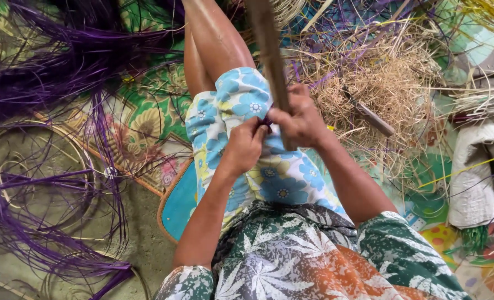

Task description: Trimming and processing long purple and natural fibers using a wooden stick tool while sitting on the floor.

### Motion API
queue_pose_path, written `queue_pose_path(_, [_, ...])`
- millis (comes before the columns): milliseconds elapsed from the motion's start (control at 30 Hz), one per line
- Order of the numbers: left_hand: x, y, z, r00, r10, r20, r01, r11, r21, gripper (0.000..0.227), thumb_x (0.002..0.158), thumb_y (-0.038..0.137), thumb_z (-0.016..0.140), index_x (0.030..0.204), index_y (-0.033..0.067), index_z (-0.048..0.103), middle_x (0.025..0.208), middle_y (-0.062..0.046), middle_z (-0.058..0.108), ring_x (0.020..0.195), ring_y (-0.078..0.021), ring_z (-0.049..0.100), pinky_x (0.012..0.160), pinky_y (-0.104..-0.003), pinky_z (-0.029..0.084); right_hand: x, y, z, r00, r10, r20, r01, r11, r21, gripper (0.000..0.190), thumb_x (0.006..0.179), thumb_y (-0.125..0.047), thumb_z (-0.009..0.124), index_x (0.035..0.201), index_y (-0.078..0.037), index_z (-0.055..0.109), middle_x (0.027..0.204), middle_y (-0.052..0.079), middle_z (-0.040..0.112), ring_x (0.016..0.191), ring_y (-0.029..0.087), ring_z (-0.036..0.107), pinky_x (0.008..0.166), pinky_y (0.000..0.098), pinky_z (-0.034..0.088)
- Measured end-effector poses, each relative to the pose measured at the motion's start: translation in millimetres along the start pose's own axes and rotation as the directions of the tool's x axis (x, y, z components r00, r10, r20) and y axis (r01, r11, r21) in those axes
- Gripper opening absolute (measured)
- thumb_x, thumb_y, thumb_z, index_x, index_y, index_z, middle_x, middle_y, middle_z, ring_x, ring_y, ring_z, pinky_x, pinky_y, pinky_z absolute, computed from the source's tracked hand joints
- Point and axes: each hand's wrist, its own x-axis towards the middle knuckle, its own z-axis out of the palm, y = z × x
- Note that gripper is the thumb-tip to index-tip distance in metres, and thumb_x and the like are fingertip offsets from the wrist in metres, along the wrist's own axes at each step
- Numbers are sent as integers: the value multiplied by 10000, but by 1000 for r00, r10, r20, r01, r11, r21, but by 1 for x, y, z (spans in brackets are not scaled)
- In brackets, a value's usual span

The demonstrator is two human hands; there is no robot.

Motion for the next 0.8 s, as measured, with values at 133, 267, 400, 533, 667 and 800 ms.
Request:
queue_pose_path(133, [-9,7,7,994,108,-5,-106,984,143,202,979,176,456,913,47,598,803,-278,643,859,-509,666,724,-552,530,10,-28,16,987,-159,-10,145,925,-350,276,885,-217,702,642,-159,584,561,-6,604,575,192,599,923,423,408])
queue_pose_path(267, [-8,-7,16,990,141,-8,-138,978,156,208,970,71,408,1017,4,599,834,-278,672,836,-525,667,722,-595,565,4,-16,22,969,-247,-25,203,845,-494,253,874,-229,715,678,-176,564,543,-15,586,553,162,590,907,390,408])
queue_pose_path(400, [-2,-21,28,995,90,-53,-77,976,203,308,1008,145,404,1185,-22,592,904,-343,652,906,-572,627,770,-693,514,5,-10,14,966,-243,-89,162,837,-522,265,893,-209,711,692,-166,543,502,-5,574,524,166,596,912,384,408])
queue_pose_path(533, [2,-24,39,996,33,-83,-9,961,276,304,1049,346,426,1004,116,620,801,-236,703,818,-511,678,698,-620,517,6,2,5,964,-198,-177,64,820,-568,337,967,-287,733,714,-146,562,527,24,576,529,207,616,912,405,413])
queue_pose_path(667, [-9,-9,38,997,33,-77,-15,974,224,285,1050,313,435,937,117,608,743,-219,705,744,-493,694,644,-559,552,2,31,0,956,-174,-238,1,808,-589,311,961,-255,744,723,-126,590,540,25,585,530,212,634,929,409,418])
queue_pose_path(800, [-17,-13,36,998,41,-52,-31,985,167,309,1058,321,449,895,143,641,658,-168,686,633,-396,699,565,-468,539,-2,66,-5,956,-109,-273,-90,777,-624,285,1003,-227,680,740,-136,623,534,13,621,530,184,661,1007,425,381])
